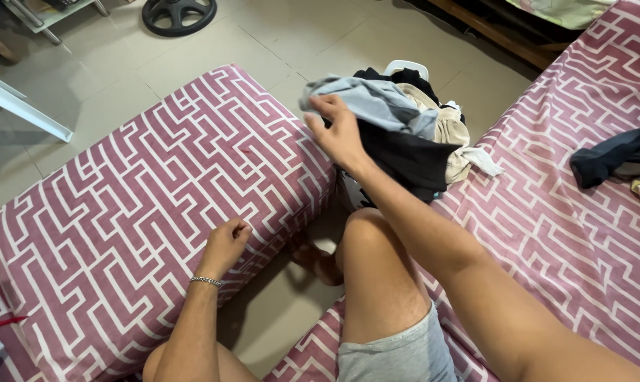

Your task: Folding various items of clothing on an ottoman.

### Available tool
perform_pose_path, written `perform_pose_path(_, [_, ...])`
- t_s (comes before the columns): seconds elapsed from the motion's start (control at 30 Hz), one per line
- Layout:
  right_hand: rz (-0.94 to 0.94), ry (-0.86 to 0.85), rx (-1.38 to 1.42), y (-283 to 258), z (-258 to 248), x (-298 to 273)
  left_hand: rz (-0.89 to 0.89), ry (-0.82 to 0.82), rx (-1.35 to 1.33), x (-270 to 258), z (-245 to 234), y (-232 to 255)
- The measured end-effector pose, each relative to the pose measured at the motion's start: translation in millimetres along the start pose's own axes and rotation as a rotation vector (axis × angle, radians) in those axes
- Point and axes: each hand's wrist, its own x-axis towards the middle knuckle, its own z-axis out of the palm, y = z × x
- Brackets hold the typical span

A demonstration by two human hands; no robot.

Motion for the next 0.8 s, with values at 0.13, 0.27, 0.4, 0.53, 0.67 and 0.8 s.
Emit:
perform_pose_path(0.13, [-0.164, -0.133, 0.081, -69, 20, -23, 0.047, 0.006, -0.109, 18, 8, -19])
perform_pose_path(0.27, [-0.31, -0.656, 0.281, -107, 61, -79, -0.085, -0.1, -1.01, -19, -27, 29])
perform_pose_path(0.4, [-0.5, -1.185, 0.385, -96, 102, -145, -0.059, -0.125, -1.513, 23, -3, -32])
perform_pose_path(0.53, [-0.319, -1.566, 0.421, -77, 111, -153, 0.025, 0.102, -1.116, 40, 0, -73])
perform_pose_path(0.67, [-0.088, -1.504, -0.214, -40, 90, -113, 0.203, 0.644, -1.117, 32, -45, -90])
perform_pose_path(0.8, [0.019, -1.083, -0.635, 60, 41, -50, 0.317, 0.76, -0.775, 22, -55, -113])
